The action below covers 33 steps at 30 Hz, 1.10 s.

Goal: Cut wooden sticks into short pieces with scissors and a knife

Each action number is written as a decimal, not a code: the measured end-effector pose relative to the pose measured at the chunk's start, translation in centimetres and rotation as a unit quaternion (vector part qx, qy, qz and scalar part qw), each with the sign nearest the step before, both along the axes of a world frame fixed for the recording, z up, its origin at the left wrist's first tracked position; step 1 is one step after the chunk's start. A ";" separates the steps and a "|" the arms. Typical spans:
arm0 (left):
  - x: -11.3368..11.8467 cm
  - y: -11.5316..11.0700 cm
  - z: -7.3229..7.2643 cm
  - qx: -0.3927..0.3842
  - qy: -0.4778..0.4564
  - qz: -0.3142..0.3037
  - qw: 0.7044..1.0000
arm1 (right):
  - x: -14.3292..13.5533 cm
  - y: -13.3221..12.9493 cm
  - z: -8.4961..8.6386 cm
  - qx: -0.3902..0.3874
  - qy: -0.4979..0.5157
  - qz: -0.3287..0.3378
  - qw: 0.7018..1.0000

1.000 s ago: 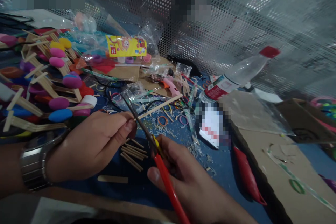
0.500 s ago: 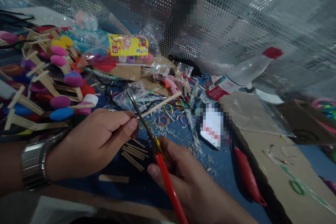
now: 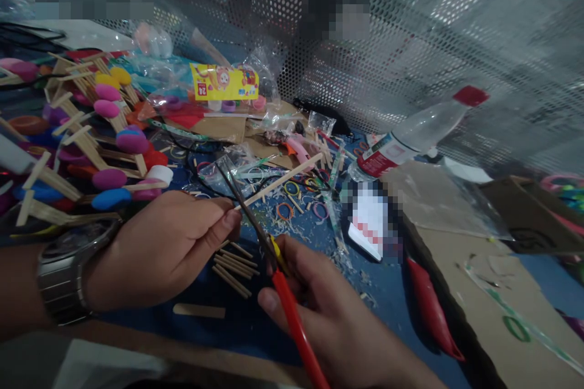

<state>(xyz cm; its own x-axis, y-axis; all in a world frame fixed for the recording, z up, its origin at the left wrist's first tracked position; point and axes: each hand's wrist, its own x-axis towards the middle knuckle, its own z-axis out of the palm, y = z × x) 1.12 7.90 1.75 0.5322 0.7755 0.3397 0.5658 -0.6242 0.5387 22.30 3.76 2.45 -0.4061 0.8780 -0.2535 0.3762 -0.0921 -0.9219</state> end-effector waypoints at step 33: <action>0.0 0.1 0.5 -0.067 -0.026 -0.036 0.997 | 1.1 -0.2 -1.1 -0.038 0.020 -0.005 0.999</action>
